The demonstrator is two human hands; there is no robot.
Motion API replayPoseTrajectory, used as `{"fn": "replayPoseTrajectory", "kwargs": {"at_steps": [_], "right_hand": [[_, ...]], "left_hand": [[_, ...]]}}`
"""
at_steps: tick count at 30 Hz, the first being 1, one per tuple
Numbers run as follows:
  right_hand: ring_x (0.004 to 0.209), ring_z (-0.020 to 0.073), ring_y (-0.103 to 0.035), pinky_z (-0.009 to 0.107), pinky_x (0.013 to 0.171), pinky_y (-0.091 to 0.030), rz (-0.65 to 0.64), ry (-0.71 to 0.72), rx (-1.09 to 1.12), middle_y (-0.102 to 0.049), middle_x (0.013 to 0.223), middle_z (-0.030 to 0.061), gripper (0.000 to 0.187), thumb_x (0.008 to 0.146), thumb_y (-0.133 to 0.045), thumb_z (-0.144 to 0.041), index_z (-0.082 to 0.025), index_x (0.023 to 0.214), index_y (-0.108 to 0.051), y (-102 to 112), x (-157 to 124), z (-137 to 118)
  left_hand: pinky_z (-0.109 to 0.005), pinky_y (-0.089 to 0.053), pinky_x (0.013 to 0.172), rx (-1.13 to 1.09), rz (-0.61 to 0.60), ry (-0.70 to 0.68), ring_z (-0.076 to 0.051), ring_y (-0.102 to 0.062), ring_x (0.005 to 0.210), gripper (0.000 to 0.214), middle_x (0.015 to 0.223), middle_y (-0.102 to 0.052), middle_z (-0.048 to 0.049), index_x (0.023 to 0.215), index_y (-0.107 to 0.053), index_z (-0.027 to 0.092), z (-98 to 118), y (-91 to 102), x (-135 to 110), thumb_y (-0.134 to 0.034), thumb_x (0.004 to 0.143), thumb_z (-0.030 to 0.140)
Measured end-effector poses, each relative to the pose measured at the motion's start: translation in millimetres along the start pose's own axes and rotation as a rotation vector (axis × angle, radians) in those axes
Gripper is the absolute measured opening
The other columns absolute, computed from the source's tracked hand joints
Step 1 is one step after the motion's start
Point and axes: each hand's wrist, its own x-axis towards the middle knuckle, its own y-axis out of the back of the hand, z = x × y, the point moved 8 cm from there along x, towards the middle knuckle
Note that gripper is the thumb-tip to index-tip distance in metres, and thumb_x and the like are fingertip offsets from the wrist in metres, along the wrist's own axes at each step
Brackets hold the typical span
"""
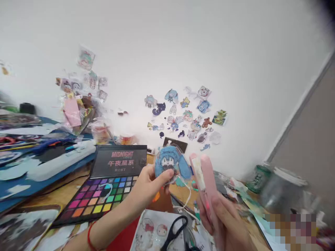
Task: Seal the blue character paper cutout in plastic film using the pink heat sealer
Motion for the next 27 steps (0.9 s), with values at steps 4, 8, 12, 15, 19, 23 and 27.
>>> {"fn": "replayPoseTrajectory", "kwargs": {"at_steps": [4, 8, 12, 15, 19, 23, 27], "right_hand": [[0.043, 0.0042, -0.033, 0.018, 0.042, -0.024, -0.100, 0.043, -0.011, -0.044, 0.059, -0.0015, 0.039, 0.079, -0.052, -0.052, -0.015, 0.068, -0.053, -5.3, 4.0, -0.6], [0.042, 0.0052, -0.033, 0.020, 0.042, -0.024, -0.116, 0.056, -0.088, -0.042, 0.056, -0.0023, 0.038, 0.081, -0.051, -0.051, -0.015, 0.067, -0.051, -8.0, 2.4, -0.8], [0.044, 0.0051, -0.032, 0.020, 0.043, -0.022, -0.081, 0.051, -0.174, -0.041, 0.058, -0.0032, 0.037, 0.083, -0.048, -0.051, -0.015, 0.082, -0.054, -4.3, 2.7, 0.0], [0.043, 0.0054, -0.032, 0.020, 0.041, -0.022, -0.157, 0.051, -0.201, -0.040, 0.059, -0.0037, 0.039, 0.083, -0.047, -0.052, -0.015, 0.094, -0.054, -6.0, 5.4, 2.8], [0.043, 0.0054, -0.031, 0.020, 0.041, -0.021, -0.133, 0.068, -0.216, -0.040, 0.058, -0.0036, 0.038, 0.084, -0.047, -0.050, -0.014, 0.095, -0.054, -4.3, 5.2, 0.9], [0.043, 0.0058, -0.029, 0.021, 0.041, -0.020, -0.090, 0.117, -0.265, -0.036, 0.055, -0.0049, 0.034, 0.084, -0.047, -0.048, -0.016, 0.087, -0.054, -6.2, 0.6, -7.2], [0.041, 0.0094, -0.040, 0.020, 0.037, -0.028, -0.019, 0.282, -0.546, -0.042, 0.049, -0.0040, 0.031, 0.086, -0.044, -0.045, -0.017, 0.089, -0.057, -0.5, -0.4, -18.5]], "left_hand": [[-0.019, -0.037, 0.051, 0.018, -0.002, -0.015, -0.008, -0.047, 0.049, 0.034, 0.053, -0.052, 0.0007, 0.063, -0.054, 0.012, 3.8, -1.7, -4.6, -0.057, 0.079, 0.042], [-0.017, -0.035, 0.047, 0.038, 0.008, -0.019, -0.007, -0.045, 0.048, 0.033, 0.051, -0.051, 0.0012, 0.061, -0.052, 0.013, 6.4, -3.4, -7.4, -0.056, 0.079, 0.040], [-0.017, -0.033, 0.045, 0.052, -0.001, -0.028, -0.008, -0.045, 0.048, 0.031, 0.050, -0.051, 0.0018, 0.063, -0.053, 0.013, 9.5, -6.5, -8.4, -0.056, 0.080, 0.039], [-0.019, -0.037, 0.050, 0.084, 0.005, -0.040, -0.009, -0.048, 0.051, 0.029, 0.054, -0.053, 0.0014, 0.065, -0.054, 0.013, 12.8, -7.0, -10.2, -0.056, 0.080, 0.038], [-0.024, -0.043, 0.066, 0.206, 0.049, -0.132, -0.015, -0.056, 0.074, 0.022, 0.079, -0.064, -0.0032, 0.080, -0.061, 0.015, 24.5, -5.2, -15.4, -0.055, 0.082, 0.036], [-0.028, -0.044, 0.076, 0.275, 0.035, -0.231, -0.019, -0.057, 0.090, 0.022, 0.104, -0.063, -0.0036, 0.099, -0.060, 0.021, 33.4, -8.7, -18.9, -0.055, 0.082, 0.034], [-0.031, -0.044, 0.083, 0.221, 0.028, -0.229, -0.020, -0.057, 0.096, 0.024, 0.105, -0.063, -0.0041, 0.104, -0.057, 0.021, 34.3, -3.5, -15.4, -0.054, 0.084, 0.033]]}}
